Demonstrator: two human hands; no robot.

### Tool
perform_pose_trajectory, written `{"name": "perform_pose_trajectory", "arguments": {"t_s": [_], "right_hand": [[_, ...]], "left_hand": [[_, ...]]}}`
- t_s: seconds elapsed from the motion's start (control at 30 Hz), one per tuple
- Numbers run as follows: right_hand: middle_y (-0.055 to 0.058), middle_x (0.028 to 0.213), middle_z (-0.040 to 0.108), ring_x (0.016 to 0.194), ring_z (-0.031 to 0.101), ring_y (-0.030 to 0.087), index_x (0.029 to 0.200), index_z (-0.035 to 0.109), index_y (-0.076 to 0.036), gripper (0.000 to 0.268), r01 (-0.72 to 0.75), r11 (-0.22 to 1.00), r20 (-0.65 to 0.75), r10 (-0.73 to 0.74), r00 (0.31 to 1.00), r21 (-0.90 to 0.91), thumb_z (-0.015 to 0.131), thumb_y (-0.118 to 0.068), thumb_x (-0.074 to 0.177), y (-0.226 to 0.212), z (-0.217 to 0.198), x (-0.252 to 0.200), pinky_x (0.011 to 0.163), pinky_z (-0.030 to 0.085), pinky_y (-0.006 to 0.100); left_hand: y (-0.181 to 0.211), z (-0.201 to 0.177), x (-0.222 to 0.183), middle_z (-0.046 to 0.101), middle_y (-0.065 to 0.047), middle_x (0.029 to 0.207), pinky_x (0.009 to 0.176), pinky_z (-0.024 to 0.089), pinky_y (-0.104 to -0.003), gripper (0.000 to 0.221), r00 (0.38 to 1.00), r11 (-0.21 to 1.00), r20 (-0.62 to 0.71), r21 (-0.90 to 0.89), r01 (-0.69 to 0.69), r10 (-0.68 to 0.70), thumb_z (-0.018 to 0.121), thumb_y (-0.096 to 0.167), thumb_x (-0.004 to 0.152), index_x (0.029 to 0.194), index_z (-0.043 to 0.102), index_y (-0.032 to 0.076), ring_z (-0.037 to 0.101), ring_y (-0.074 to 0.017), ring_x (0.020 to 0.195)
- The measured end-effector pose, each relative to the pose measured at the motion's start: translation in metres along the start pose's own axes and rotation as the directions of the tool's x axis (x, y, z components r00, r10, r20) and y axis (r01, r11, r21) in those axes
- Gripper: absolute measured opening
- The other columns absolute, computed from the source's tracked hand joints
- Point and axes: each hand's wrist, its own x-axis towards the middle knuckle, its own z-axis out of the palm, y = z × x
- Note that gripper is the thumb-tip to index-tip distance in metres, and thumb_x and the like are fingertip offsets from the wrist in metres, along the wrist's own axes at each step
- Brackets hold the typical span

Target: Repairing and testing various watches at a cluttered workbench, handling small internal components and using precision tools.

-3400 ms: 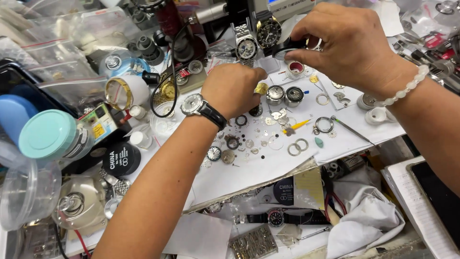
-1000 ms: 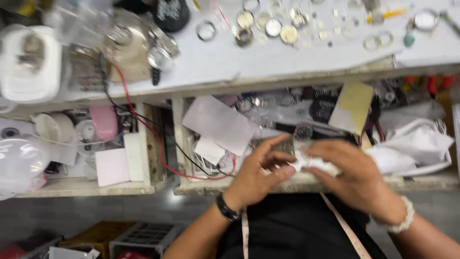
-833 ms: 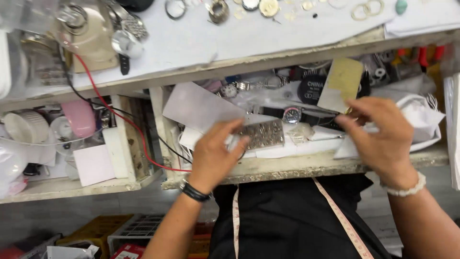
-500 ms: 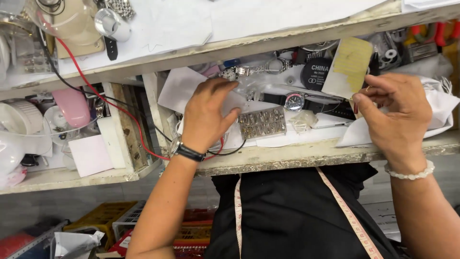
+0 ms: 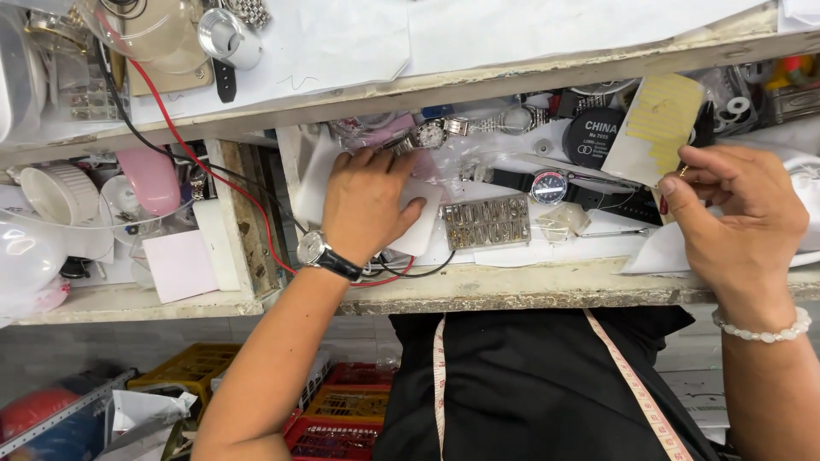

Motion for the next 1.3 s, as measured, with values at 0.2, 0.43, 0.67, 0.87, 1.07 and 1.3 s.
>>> {"name": "perform_pose_trajectory", "arguments": {"t_s": [0.2, 0.43, 0.67, 0.87, 1.07, 1.3], "right_hand": [[0.035, 0.127, 0.058, 0.103, 0.063, 0.033, 0.134, 0.068, 0.02, 0.026, -0.007, 1.0, 0.013, 0.007, 1.0, -0.024, 0.08, 0.024, 0.111, 0.006, 0.0, -0.003, 0.091, 0.056, 0.036], [0.035, 0.133, 0.054, 0.102, 0.065, 0.035, 0.138, 0.063, 0.02, 0.028, -0.03, 0.999, 0.046, 0.029, 0.999, 0.015, 0.075, 0.025, 0.113, 0.008, -0.001, -0.004, 0.09, 0.055, 0.038], [0.038, 0.129, 0.055, 0.104, 0.066, 0.04, 0.144, 0.055, 0.026, 0.044, 0.007, 0.999, 0.002, -0.007, 1.0, 0.054, 0.078, 0.03, 0.106, -0.003, 0.0, 0.002, 0.092, 0.056, 0.041], [0.027, 0.129, 0.057, 0.098, 0.065, 0.031, 0.138, 0.057, 0.013, 0.029, -0.196, 0.944, -0.039, 0.214, 0.976, 0.264, 0.07, 0.019, 0.113, -0.02, 0.002, 0.001, 0.095, 0.056, 0.035], [0.018, 0.131, 0.063, 0.13, 0.058, 0.028, 0.121, 0.067, 0.002, 0.035, -0.126, 0.953, 0.267, 0.05, 0.962, 0.274, 0.074, 0.003, 0.086, -0.071, 0.016, 0.009, 0.122, 0.047, 0.039], [0.021, 0.156, 0.041, 0.147, 0.042, 0.049, 0.12, 0.069, -0.013, 0.029, 0.533, 0.84, 0.405, -0.524, 0.749, 0.1, 0.076, -0.022, 0.093, -0.102, 0.045, 0.024, 0.12, 0.044, 0.059]], "left_hand": [[-0.014, -0.003, -0.009, 0.067, -0.005, 0.079, 0.072, 0.048, -0.045, 0.028, 0.999, 0.999, 0.034, 0.021, -0.035, 0.034, 0.075, 0.043, 0.073, 0.074, 0.072, 0.015, 0.063, -0.0282, 0.079], [-0.003, 0.02, 0.0, 0.065, -0.004, 0.072, 0.059, 0.049, -0.039, 0.043, 0.995, 0.996, -0.048, 0.013, 0.084, -0.083, 0.087, 0.047, 0.076, 0.094, 0.065, 0.015, 0.063, -0.0255, 0.065], [0.01, 0.057, 0.002, 0.07, 0.003, 0.07, 0.049, 0.049, -0.04, 0.057, 0.959, 0.956, -0.087, -0.14, 0.257, -0.271, 0.089, 0.022, 0.067, 0.117, 0.061, 0.02, 0.066, -0.0266, 0.057], [0.009, 0.002, 0.013, 0.075, 0.007, 0.082, 0.067, 0.057, -0.031, 0.025, 0.878, 0.638, 0.142, -0.635, 0.436, -0.458, 0.074, 0.018, 0.085, 0.108, 0.064, 0.018, 0.071, -0.0109, 0.067], [0.014, -0.026, 0.008, 0.066, -0.006, 0.085, 0.053, 0.057, -0.025, 0.041, 0.731, -0.149, 0.458, -0.881, 0.448, -0.506, 0.079, 0.003, 0.085, 0.118, 0.056, 0.007, 0.066, -0.0113, 0.064], [0.035, -0.026, 0.001, 0.065, -0.001, 0.082, 0.05, 0.055, -0.018, 0.051, 0.681, -0.611, 0.697, -0.645, 0.458, -0.226, 0.077, 0.008, 0.086, 0.132, 0.054, 0.009, 0.063, -0.0077, 0.067]]}}
